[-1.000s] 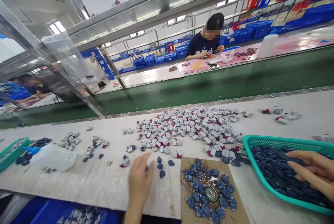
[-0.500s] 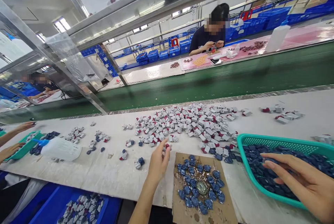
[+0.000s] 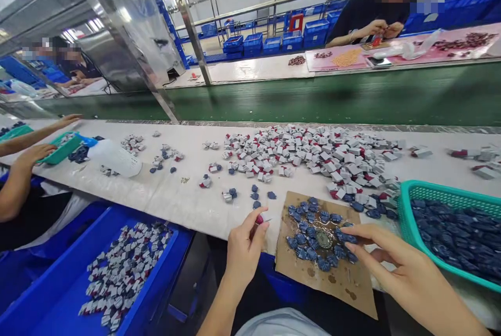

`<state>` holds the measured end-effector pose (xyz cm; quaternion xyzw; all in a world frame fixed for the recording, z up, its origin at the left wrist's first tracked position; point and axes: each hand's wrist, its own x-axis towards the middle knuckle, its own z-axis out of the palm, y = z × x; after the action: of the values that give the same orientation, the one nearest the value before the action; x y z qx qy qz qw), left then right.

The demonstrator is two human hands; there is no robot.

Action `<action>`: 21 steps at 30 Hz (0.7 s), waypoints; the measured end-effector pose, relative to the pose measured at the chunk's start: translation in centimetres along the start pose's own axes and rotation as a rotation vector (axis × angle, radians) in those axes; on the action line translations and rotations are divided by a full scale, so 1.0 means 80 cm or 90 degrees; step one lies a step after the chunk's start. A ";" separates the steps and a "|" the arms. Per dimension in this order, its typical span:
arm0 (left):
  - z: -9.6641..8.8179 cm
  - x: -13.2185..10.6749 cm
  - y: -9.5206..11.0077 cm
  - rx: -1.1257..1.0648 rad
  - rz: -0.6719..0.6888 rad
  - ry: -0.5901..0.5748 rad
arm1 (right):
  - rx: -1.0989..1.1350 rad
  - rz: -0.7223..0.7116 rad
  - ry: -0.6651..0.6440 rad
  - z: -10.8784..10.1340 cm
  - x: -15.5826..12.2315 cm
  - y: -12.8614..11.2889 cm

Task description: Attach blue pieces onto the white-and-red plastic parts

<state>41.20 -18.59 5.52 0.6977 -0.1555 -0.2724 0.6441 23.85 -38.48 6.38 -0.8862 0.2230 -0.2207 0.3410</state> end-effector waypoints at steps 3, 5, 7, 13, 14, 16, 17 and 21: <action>-0.014 -0.006 -0.011 -0.034 -0.007 -0.081 | 0.033 -0.016 -0.037 0.005 0.006 0.001; -0.013 -0.006 -0.020 -0.112 -0.001 -0.098 | 0.018 -0.023 -0.041 0.009 0.010 0.004; -0.006 -0.003 -0.029 -0.145 0.018 -0.077 | -0.003 -0.025 -0.052 0.014 0.010 0.007; 0.023 0.006 -0.029 -0.187 -0.007 -0.043 | -0.064 -0.038 -0.112 0.028 -0.003 0.021; 0.025 0.007 -0.027 -0.213 -0.031 -0.053 | -0.073 -0.048 -0.121 0.031 -0.005 0.024; 0.026 0.007 -0.025 -0.268 -0.082 -0.084 | -0.094 -0.064 -0.123 0.036 -0.008 0.029; 0.026 0.008 -0.025 -0.284 -0.096 -0.096 | -0.104 -0.070 -0.117 0.039 -0.010 0.030; 0.023 0.008 -0.032 -0.262 -0.081 -0.075 | -0.141 -0.085 -0.093 0.053 -0.012 0.033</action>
<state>40.30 -20.12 2.88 0.5427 -0.0896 -0.3787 0.7444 24.73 -37.56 1.46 -0.9449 0.1611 -0.1521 0.2409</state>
